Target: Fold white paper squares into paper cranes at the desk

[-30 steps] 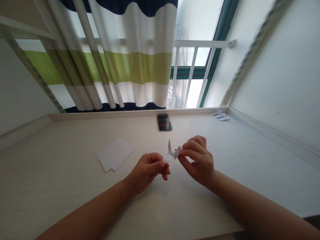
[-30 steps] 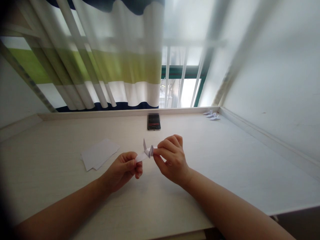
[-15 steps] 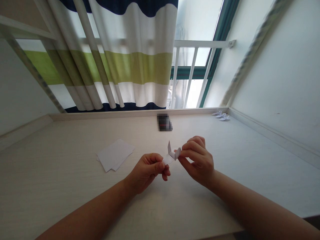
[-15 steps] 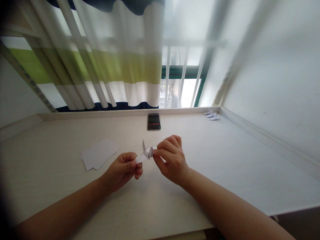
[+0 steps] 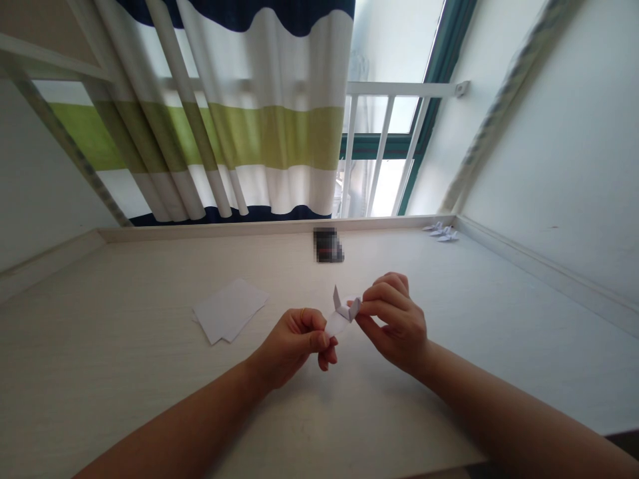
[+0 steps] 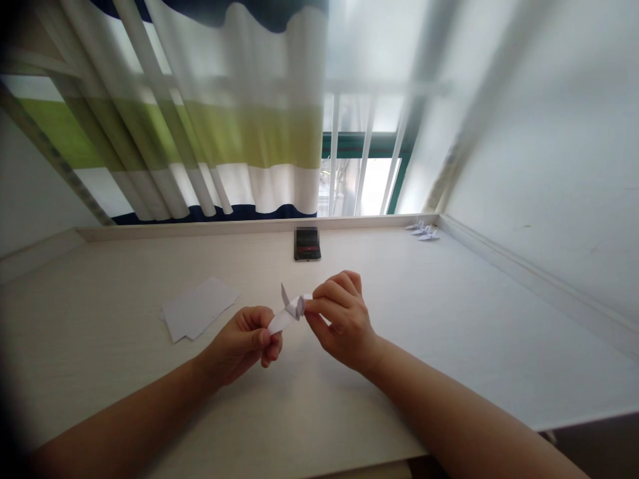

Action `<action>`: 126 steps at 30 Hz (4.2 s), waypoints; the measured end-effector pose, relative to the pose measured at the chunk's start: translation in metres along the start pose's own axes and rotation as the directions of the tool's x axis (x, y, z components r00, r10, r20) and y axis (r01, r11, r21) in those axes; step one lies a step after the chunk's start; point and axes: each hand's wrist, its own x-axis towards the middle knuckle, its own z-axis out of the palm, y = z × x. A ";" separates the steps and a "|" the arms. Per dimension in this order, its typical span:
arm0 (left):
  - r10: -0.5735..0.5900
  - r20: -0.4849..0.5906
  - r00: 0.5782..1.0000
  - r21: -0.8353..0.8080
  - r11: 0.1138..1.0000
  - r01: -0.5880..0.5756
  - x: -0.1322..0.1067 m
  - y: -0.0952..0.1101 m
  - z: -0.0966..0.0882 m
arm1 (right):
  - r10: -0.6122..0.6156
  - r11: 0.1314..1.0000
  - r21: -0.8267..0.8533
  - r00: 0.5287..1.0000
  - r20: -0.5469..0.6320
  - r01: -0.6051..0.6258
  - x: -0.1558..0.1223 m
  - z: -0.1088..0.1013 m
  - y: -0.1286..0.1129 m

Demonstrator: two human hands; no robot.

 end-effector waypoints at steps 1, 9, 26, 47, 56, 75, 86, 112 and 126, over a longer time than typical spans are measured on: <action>0.002 0.011 1.000 0.011 1.000 -0.002 0.000 0.000 -0.001 | 0.002 1.000 0.002 1.000 -0.004 -0.002 0.000 0.000 0.000; 0.160 -0.054 0.986 0.057 0.986 -0.157 0.005 0.000 -0.009 | 0.016 0.998 0.067 1.000 0.020 -0.017 0.000 0.002 0.004; 0.125 -0.110 0.986 0.158 0.982 -0.107 0.004 0.001 0.003 | -0.029 0.999 0.037 0.986 0.163 0.023 -0.005 0.004 0.011; 0.089 -0.113 0.990 0.206 0.976 -0.065 0.005 -0.004 -0.001 | 0.040 0.981 -0.194 0.978 0.203 0.000 -0.002 0.004 0.009; 0.076 -0.118 0.990 0.192 0.980 -0.053 0.007 -0.004 -0.001 | 0.140 0.979 -0.174 0.969 0.201 -0.106 -0.001 0.006 0.005; 0.069 -0.151 0.986 0.194 0.980 -0.039 0.007 -0.003 -0.001 | 0.136 0.985 -0.142 0.957 0.257 -0.102 -0.001 0.005 0.010; 0.170 -0.263 0.950 0.232 0.967 -0.109 0.012 -0.002 -0.003 | 0.103 0.990 0.065 0.952 0.289 -0.127 0.003 -0.004 0.005; 0.203 -0.264 0.943 0.316 0.942 -0.114 0.013 -0.001 -0.004 | 0.309 0.951 -0.059 0.945 0.106 -0.304 -0.002 0.011 0.022; 0.028 -0.316 0.948 0.536 0.830 0.153 0.013 -0.009 -0.005 | 0.790 0.427 -0.438 0.562 -0.243 -0.791 -0.039 -0.097 0.169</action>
